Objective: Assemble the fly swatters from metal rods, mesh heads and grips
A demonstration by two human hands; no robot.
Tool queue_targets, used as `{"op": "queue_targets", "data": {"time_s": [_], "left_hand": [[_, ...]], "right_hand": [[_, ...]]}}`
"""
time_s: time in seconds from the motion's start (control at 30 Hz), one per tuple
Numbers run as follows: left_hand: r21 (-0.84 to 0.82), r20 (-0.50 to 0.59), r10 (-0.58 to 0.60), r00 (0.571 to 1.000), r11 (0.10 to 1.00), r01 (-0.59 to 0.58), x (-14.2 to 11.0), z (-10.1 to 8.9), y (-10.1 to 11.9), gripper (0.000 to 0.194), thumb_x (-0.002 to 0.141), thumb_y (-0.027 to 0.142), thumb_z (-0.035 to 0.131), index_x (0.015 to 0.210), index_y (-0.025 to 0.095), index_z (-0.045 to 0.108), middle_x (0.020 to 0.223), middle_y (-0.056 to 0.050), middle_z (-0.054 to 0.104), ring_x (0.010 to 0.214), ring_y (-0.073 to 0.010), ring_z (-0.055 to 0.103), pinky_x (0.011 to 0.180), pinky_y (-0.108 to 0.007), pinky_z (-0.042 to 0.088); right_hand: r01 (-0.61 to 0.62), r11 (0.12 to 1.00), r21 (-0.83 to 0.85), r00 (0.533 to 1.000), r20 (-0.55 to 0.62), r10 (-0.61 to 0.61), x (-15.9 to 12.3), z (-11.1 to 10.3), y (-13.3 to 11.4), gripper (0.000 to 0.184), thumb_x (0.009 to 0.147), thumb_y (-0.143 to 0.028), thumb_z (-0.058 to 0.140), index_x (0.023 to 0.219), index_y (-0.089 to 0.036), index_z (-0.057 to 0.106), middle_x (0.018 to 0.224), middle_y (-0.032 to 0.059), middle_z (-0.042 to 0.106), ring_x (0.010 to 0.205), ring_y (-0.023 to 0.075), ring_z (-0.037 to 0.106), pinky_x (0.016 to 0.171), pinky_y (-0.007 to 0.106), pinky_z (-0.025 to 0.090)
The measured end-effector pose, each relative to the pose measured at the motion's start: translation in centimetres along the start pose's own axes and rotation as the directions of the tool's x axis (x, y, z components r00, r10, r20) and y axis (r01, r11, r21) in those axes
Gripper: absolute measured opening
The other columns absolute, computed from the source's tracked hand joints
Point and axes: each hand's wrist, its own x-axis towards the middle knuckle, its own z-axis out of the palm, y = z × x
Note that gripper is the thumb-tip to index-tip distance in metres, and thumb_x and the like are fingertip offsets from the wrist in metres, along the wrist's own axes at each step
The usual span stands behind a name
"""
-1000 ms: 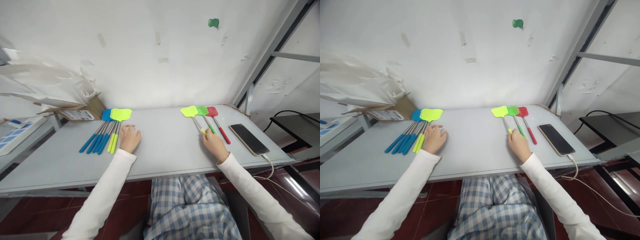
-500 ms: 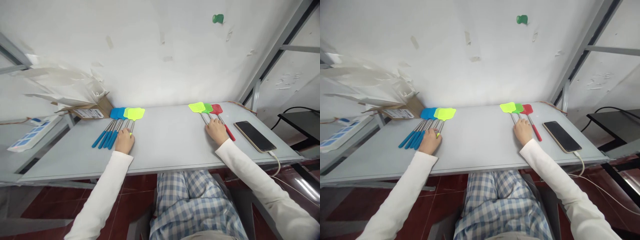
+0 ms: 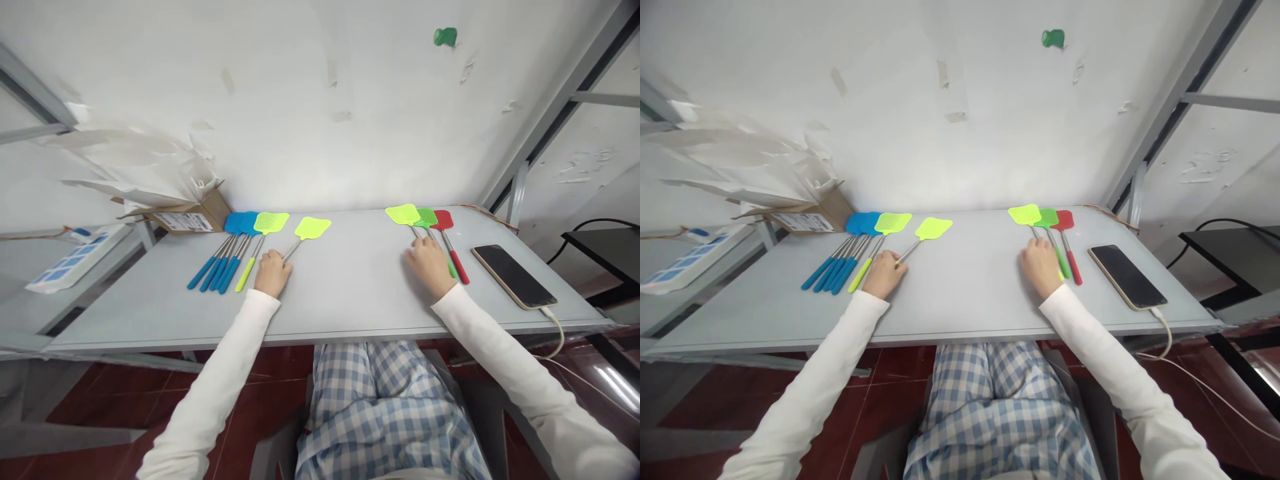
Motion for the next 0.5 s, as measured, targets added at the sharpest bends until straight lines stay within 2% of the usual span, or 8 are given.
{"op": "queue_targets", "data": {"time_s": [0.03,0.1,0.17,0.23,0.3,0.37,0.43,0.5], "left_hand": [[-0.054,0.016,0.008,1.000,0.999,-0.007,-0.2,-0.1,1.0,0.032,0.085,0.019,0.047,0.114,0.007,0.053,0.111,-0.019,0.058,0.108,-0.0295,0.059,0.095,-0.041,0.047],[-0.157,0.034,0.054,0.998,0.986,-0.048,-0.8,-0.3,3.3,0.033,0.086,0.018,0.045,0.118,0.009,0.051,0.116,-0.018,0.055,0.104,-0.0259,0.061,0.094,-0.038,0.047],[-0.223,0.026,0.131,0.991,0.967,-0.122,-1.1,-0.4,5.8,0.034,0.088,0.018,0.044,0.120,0.012,0.051,0.120,-0.016,0.052,0.102,-0.0229,0.062,0.093,-0.036,0.048],[-0.245,-0.004,0.205,0.979,0.949,-0.200,-1.0,-0.4,8.2,0.033,0.089,0.020,0.043,0.121,0.017,0.052,0.120,-0.013,0.051,0.102,-0.0219,0.062,0.090,-0.034,0.048],[-0.238,-0.020,0.271,0.962,0.934,-0.267,-0.1,-0.1,10.2,0.031,0.091,0.023,0.043,0.119,0.021,0.054,0.120,-0.011,0.051,0.100,-0.0212,0.062,0.086,-0.033,0.048],[-0.227,-0.034,0.316,0.948,0.921,-0.316,1.3,0.5,11.7,0.028,0.093,0.028,0.042,0.117,0.023,0.055,0.119,-0.009,0.052,0.099,-0.0205,0.063,0.083,-0.032,0.048],[-0.204,-0.059,0.336,0.940,0.918,-0.341,2.8,1.4,12.7,0.028,0.097,0.037,0.040,0.115,0.023,0.056,0.117,-0.009,0.054,0.100,-0.0206,0.063,0.080,-0.031,0.047],[-0.157,-0.066,0.346,0.936,0.923,-0.352,3.8,2.4,13.1,0.035,0.099,0.045,0.034,0.115,0.023,0.056,0.117,-0.009,0.055,0.100,-0.0209,0.063,0.078,-0.030,0.046]], "right_hand": [[0.086,0.987,0.132,0.994,0.054,-0.094,-0.1,0.2,-1.0,0.032,0.095,-0.025,0.043,0.108,-0.005,0.064,0.109,0.0224,0.063,0.107,0.0286,0.059,0.095,0.038,0.042],[0.152,0.879,0.452,0.963,0.131,-0.234,0.1,0.9,-3.1,0.029,0.094,-0.031,0.049,0.105,-0.011,0.067,0.106,0.0158,0.066,0.099,0.0220,0.062,0.095,0.034,0.044],[0.073,0.696,0.714,0.959,0.142,-0.246,1.2,1.7,-5.0,0.034,0.093,-0.039,0.051,0.111,-0.014,0.065,0.113,0.0132,0.066,0.095,0.0183,0.063,0.091,0.031,0.047],[-0.103,0.436,0.894,0.960,0.204,-0.191,3.0,2.4,-6.4,0.041,0.093,-0.044,0.052,0.120,-0.016,0.059,0.124,0.0137,0.063,0.093,0.0165,0.065,0.083,0.030,0.051],[-0.244,0.105,0.964,0.953,0.259,-0.158,5.3,2.8,-7.0,0.037,0.093,-0.044,0.051,0.116,-0.017,0.059,0.126,0.0127,0.063,0.092,0.0152,0.066,0.078,0.029,0.053],[-0.310,-0.193,0.931,0.948,0.287,-0.139,7.4,3.1,-7.1,0.030,0.095,-0.042,0.047,0.107,-0.019,0.061,0.123,0.0092,0.066,0.093,0.0132,0.067,0.079,0.027,0.054],[-0.317,-0.368,0.874,0.948,0.299,-0.107,9.0,3.6,-6.8,0.025,0.096,-0.039,0.046,0.101,-0.020,0.063,0.121,0.0054,0.068,0.095,0.0108,0.067,0.083,0.024,0.053],[-0.300,-0.431,0.851,0.951,0.304,-0.060,9.8,4.3,-6.4,0.019,0.094,-0.035,0.050,0.097,-0.022,0.063,0.118,0.0025,0.069,0.097,0.0091,0.067,0.085,0.022,0.052]]}}
